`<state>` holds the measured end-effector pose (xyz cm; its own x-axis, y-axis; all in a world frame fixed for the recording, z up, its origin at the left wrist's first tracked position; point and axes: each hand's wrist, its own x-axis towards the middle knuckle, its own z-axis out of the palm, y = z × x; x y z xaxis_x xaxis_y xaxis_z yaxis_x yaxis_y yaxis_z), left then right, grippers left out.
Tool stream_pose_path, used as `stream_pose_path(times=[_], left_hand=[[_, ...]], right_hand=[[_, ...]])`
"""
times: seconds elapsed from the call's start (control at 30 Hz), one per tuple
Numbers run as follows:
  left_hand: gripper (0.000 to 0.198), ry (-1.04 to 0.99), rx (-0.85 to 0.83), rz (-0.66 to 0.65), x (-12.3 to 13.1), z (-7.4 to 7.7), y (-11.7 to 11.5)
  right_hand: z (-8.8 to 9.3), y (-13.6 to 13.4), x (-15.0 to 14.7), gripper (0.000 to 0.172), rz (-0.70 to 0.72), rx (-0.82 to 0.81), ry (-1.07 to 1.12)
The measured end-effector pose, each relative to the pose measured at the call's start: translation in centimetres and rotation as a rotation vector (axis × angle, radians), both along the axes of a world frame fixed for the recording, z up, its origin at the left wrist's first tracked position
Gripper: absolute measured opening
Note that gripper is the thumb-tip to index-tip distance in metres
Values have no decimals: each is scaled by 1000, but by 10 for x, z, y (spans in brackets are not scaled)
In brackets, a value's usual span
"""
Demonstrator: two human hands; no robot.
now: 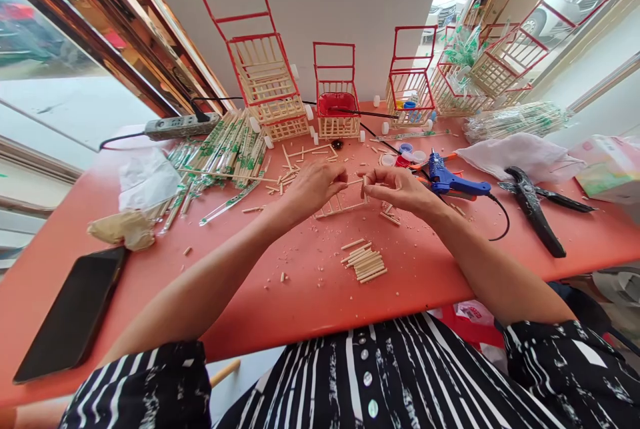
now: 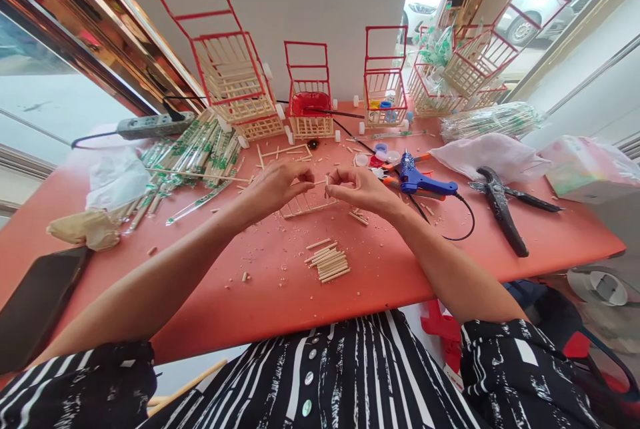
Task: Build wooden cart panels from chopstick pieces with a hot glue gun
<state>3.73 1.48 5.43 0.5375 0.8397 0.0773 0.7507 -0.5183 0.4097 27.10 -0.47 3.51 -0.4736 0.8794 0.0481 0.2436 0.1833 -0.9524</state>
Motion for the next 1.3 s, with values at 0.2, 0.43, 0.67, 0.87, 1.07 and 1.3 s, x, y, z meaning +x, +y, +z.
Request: stream_pose_path(times=[0.2,0.43,0.67,0.87,1.07,1.3], left_hand=[[9,-35,77,-37,3,-5,6],[10,-473,263,36,-16,7,3],[55,-1103,-315,472,-55,-46,7],[63,-1100,-645,414,-44,-50,-24],[66,-1128,-685,406,-39,-50,-36],[59,-1169,-674,400,-36,-54,-42]], right_hand=[[-8,-2,-7,28,26,-45,31],[-22,-1,-9,34,-37,-14,81],[-21,-1,-8,28,-55,23,56],[-21,0,-8,32,-76,61,72],[-20,-2,-11,30,-115,57,93],[-14,-11,-17,27,-184,55,106]])
